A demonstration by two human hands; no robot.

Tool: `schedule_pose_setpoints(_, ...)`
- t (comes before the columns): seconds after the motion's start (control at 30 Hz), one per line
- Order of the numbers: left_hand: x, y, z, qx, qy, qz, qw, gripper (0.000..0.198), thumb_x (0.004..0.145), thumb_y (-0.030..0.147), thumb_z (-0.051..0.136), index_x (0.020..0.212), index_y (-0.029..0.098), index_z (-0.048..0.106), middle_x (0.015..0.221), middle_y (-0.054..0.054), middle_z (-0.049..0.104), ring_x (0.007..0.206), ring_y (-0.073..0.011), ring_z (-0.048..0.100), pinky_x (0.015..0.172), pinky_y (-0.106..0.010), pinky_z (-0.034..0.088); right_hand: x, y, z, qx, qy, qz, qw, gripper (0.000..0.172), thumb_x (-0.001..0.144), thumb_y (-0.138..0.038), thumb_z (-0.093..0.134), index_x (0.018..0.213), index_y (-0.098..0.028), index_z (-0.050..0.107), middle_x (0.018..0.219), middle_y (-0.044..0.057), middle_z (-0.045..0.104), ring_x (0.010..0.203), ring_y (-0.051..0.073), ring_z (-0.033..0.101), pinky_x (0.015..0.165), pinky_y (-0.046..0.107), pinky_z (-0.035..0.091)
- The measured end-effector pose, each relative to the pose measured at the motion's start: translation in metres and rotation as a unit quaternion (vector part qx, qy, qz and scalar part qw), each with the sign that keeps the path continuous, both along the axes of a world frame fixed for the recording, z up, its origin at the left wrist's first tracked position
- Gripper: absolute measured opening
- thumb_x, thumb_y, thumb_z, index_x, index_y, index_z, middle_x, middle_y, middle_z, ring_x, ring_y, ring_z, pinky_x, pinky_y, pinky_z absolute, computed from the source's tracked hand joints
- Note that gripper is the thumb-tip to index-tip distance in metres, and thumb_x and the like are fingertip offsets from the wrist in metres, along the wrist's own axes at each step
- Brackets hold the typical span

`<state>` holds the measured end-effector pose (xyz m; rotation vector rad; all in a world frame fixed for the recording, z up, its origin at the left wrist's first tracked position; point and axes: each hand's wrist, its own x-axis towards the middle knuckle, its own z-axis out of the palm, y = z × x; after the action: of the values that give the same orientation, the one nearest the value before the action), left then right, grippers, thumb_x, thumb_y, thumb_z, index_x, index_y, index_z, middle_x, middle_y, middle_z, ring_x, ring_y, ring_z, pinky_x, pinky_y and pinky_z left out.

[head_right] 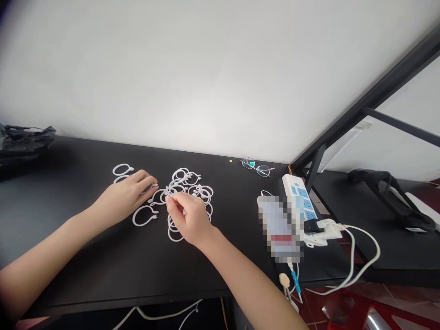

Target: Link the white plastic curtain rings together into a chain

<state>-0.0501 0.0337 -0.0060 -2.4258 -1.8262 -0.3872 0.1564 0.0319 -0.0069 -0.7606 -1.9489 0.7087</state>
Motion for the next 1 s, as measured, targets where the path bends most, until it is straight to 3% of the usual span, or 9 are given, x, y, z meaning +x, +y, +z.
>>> schedule_pose_setpoints(0.2, -0.003, 0.001, -0.002, 0.029, 0.003, -0.008, 1.000, 0.031, 0.097, 0.032, 0.037, 0.090, 0.019, 0.064, 0.098, -0.009, 0.060, 0.086, -0.0221, 0.058, 0.046, -0.023, 0.034, 0.001, -0.001, -0.001, 0.002, -0.009, 0.003, 1.000, 0.028, 0.095, -0.023, 0.045, 0.067, -0.020, 0.042, 0.058, -0.003, 0.042, 0.053, 0.009, 0.040, 0.053, 0.024, 0.036)
schedule_pose_setpoints(0.4, -0.008, 0.005, -0.007, 0.046, 0.026, -0.021, 0.998, 0.033, 0.096, 0.028, 0.038, 0.088, 0.017, 0.068, 0.098, -0.011, 0.061, 0.086, -0.0250, 0.056, 0.065, -0.033, 0.046, 0.001, 0.000, -0.001, 0.010, -0.005, 0.005, 1.000, 0.028, 0.095, -0.023, 0.045, 0.068, -0.020, 0.043, 0.059, -0.003, 0.044, 0.053, 0.009, 0.041, 0.053, 0.023, 0.037)
schedule_pose_setpoints(0.8, -0.011, 0.006, -0.013, 0.036, 0.005, -0.017, 0.999, 0.033, 0.093, 0.026, 0.038, 0.085, 0.017, 0.068, 0.094, -0.011, 0.063, 0.085, -0.0266, 0.057, 0.071, -0.038, 0.048, 0.000, -0.001, -0.003, 0.014, -0.043, 0.011, 0.999, 0.033, 0.096, -0.027, 0.044, 0.063, -0.020, 0.041, 0.057, -0.003, 0.041, 0.052, 0.010, 0.040, 0.052, 0.025, 0.036)
schedule_pose_setpoints(1.0, -0.007, 0.005, -0.008, 0.030, -0.041, -0.022, 0.998, 0.029, 0.093, 0.032, 0.042, 0.091, 0.016, 0.065, 0.097, -0.011, 0.062, 0.087, -0.0261, 0.056, 0.068, -0.035, 0.046, 0.000, -0.001, -0.004, 0.011, -0.050, 0.020, 0.998, 0.032, 0.095, -0.026, 0.045, 0.064, -0.020, 0.042, 0.058, -0.003, 0.042, 0.052, 0.009, 0.038, 0.051, 0.024, 0.034)
